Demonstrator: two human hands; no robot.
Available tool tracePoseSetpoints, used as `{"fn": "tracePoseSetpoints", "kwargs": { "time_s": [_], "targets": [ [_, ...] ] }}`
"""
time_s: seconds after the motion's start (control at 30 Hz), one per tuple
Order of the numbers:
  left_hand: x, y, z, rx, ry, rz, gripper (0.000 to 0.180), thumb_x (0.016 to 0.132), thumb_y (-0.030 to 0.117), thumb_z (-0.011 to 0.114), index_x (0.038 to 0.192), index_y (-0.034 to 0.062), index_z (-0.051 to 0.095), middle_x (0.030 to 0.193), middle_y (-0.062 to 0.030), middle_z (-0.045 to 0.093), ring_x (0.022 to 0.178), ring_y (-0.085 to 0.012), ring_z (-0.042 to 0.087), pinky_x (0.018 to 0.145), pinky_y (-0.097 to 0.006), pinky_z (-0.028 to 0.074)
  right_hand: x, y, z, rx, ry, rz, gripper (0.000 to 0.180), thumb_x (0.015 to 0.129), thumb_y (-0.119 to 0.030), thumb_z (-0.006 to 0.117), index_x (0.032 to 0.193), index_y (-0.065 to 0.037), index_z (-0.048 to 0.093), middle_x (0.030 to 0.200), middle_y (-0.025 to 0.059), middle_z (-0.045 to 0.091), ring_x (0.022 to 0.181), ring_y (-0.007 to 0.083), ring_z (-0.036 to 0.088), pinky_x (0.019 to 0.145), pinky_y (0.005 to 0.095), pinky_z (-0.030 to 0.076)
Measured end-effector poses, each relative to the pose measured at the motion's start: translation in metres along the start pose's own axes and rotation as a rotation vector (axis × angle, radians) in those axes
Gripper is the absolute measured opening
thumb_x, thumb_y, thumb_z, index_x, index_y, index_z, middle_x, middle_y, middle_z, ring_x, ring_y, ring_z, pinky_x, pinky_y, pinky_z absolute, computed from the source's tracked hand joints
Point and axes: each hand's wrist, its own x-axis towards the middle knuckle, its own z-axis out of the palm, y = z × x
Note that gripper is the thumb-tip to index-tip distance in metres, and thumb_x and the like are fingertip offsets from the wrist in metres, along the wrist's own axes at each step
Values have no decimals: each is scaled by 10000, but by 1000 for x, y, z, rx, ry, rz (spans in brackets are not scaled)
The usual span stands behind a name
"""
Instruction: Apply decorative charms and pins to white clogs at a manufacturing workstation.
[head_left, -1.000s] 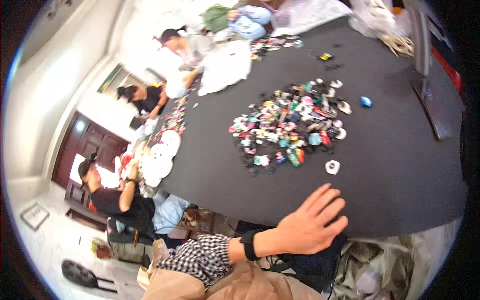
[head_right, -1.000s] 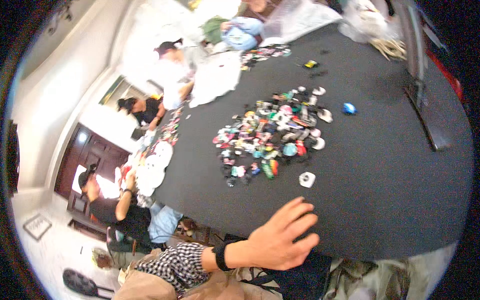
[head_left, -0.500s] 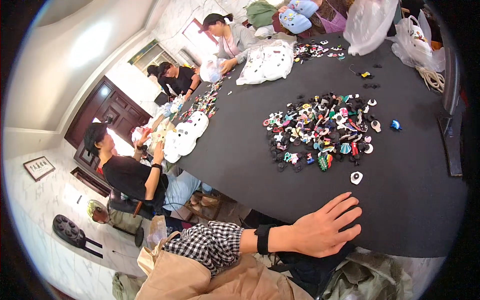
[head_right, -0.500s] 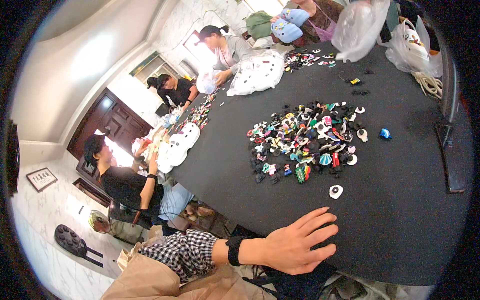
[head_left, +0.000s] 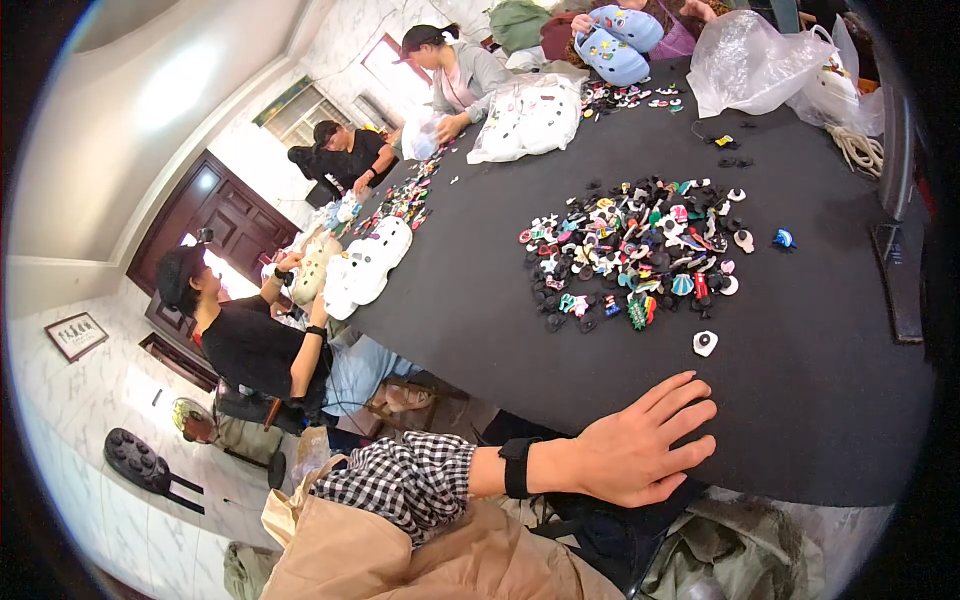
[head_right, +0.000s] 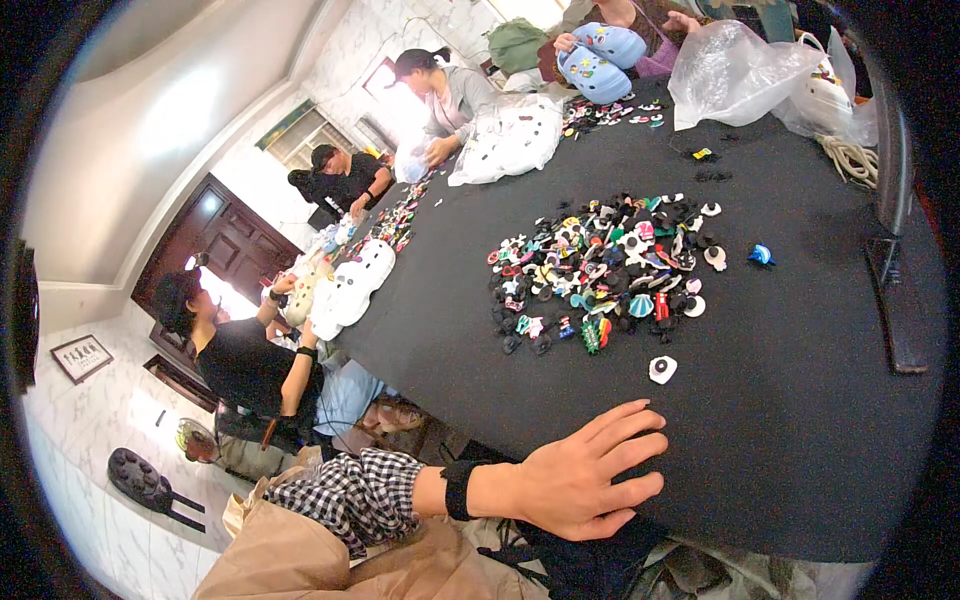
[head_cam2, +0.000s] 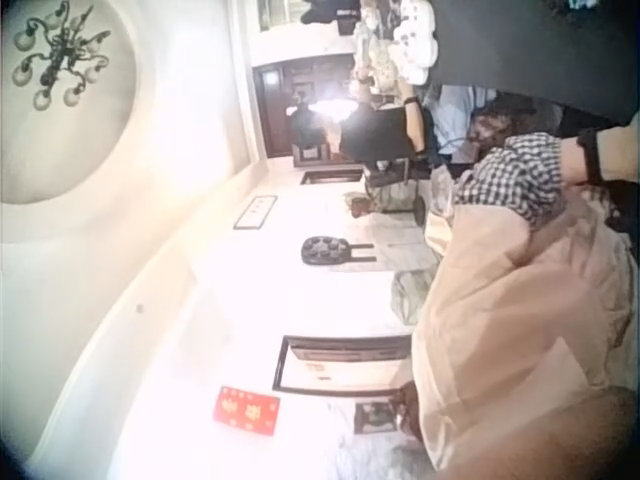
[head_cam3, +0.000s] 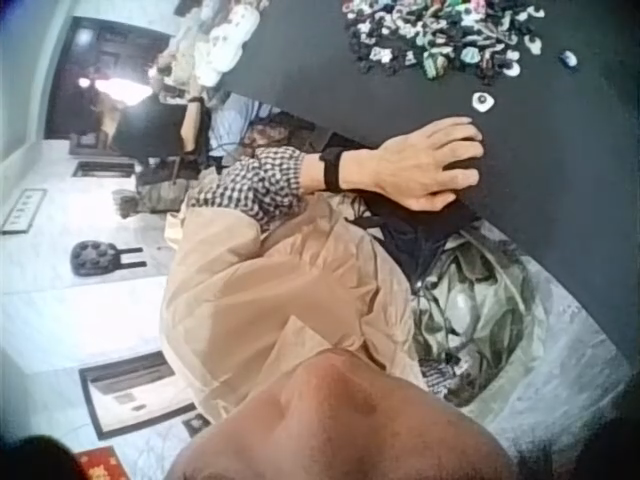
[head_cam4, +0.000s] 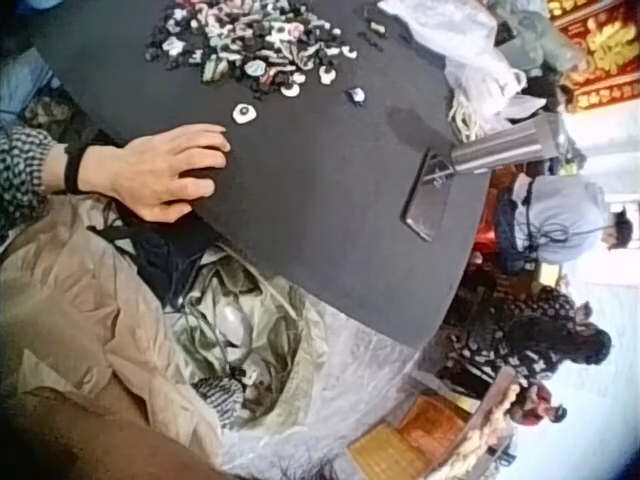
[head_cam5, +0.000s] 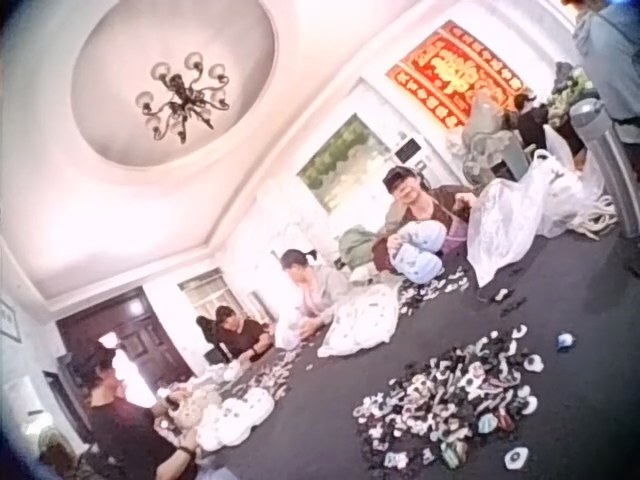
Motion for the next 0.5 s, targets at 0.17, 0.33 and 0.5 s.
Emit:
{"fn": "tracePoseSetpoints", "kwargs": {
  "time_s": [0.17, 0.33, 0.5],
  "targets": [
    [0, 1, -5, -26, 1, -17, 476, 720, 212, 714, 1114, 27, 522, 1250, -246, 457, 1266, -486, 423, 1123, -640, 314, -7, -6, -18, 6, -16, -3, 636, 905, -459, 664, 1249, 68, 576, 1152, 210, 657, 922, 292, 663, 888, 474, 531],
    [-2, -3, 2, -72, 13, 12, 483, 751, 249, 680, 1143, 20, 517, 1272, -271, 453, 1289, -493, 402, 1144, -645, 265, -13, -38, -10, -11, -62, -53, 625, 911, -454, 655, 1247, 67, 577, 1149, 208, 657, 923, 290, 662, 885, 471, 532],
    [-4, -3, 8, -127, 60, 18, 533, 752, 287, 682, 1173, 2, 518, 1300, -274, 452, 1318, -480, 376, 1170, -653, 207, -27, -83, 16, -37, -114, -126, 614, 917, -449, 646, 1245, 65, 578, 1147, 206, 657, 924, 287, 662, 882, 467, 533]
  ]
}}
